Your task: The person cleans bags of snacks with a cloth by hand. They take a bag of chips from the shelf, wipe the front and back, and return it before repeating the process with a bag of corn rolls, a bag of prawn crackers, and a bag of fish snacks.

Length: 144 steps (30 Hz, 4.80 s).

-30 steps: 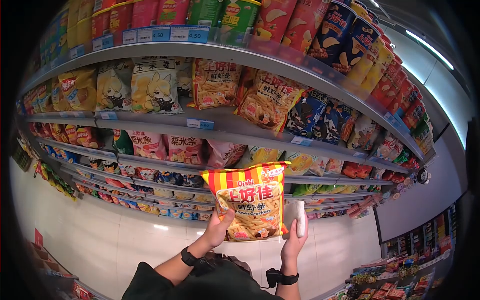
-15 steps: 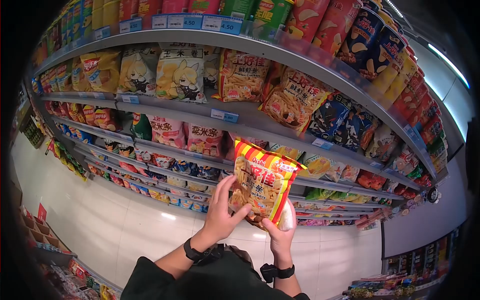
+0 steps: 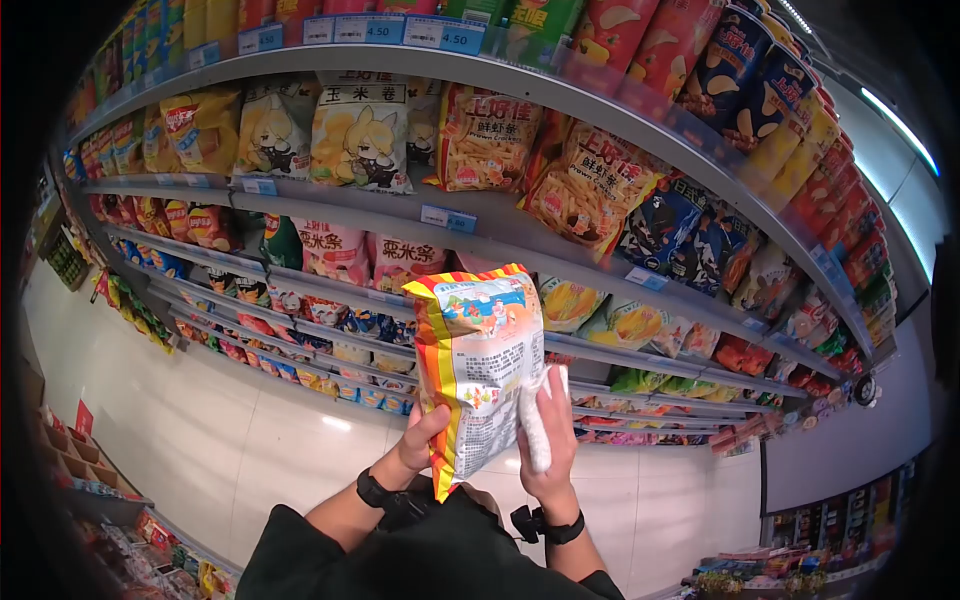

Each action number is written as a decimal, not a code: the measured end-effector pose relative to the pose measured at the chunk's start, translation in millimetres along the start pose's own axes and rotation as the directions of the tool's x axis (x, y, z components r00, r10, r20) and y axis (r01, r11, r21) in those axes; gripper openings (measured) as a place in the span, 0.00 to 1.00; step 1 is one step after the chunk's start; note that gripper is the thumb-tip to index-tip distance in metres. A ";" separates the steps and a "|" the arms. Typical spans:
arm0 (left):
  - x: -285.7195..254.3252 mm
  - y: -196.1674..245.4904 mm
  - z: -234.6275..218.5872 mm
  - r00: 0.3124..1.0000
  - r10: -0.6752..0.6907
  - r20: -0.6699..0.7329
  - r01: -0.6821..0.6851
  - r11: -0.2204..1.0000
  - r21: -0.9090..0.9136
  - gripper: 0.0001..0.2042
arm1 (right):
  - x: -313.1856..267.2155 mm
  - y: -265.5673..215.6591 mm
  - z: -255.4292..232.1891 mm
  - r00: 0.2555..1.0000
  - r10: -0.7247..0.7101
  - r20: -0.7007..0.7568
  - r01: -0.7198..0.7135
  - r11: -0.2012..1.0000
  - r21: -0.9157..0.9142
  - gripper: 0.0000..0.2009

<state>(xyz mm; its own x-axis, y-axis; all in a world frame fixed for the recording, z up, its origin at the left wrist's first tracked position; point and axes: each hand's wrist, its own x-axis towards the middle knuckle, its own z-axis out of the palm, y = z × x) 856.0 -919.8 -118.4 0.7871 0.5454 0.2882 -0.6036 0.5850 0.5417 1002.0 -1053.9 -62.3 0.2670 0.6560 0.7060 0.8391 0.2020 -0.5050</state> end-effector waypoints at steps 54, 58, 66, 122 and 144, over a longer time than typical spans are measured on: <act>-19.3 14.1 -19.9 0.960 -0.277 0.037 0.207 0.792 0.574 0.41 | -14.8 -34.3 10.1 0.980 0.188 -0.057 -0.170 0.956 0.239 0.29; -20.6 14.0 -9.5 0.992 -0.115 -0.057 0.126 0.776 0.618 0.40 | -19.5 -45.7 8.8 0.984 0.179 0.005 -0.176 0.961 0.215 0.28; -24.3 17.9 23.2 0.982 0.125 -0.144 0.022 0.678 0.735 0.41 | -43.1 -62.2 15.7 0.919 0.391 0.061 -0.395 0.911 0.121 0.26; 173.6 213.0 -17.2 0.999 0.041 0.027 -0.048 0.735 0.677 0.40 | 121.6 1.2 109.8 0.872 0.167 -0.461 -0.223 0.972 -0.069 0.27; 239.5 126.4 20.7 0.716 0.382 0.584 -0.164 -0.721 0.673 0.30 | 220.1 120.5 -21.9 0.860 -0.023 -0.509 0.003 0.999 -0.040 0.11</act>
<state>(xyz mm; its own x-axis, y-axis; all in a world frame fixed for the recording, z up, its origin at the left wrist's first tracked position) 970.8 -727.7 35.5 0.4070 0.2640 0.8745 0.3919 -0.9152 0.0939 1172.2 -901.1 43.1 0.4513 0.1896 0.8720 0.8584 0.1748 -0.4822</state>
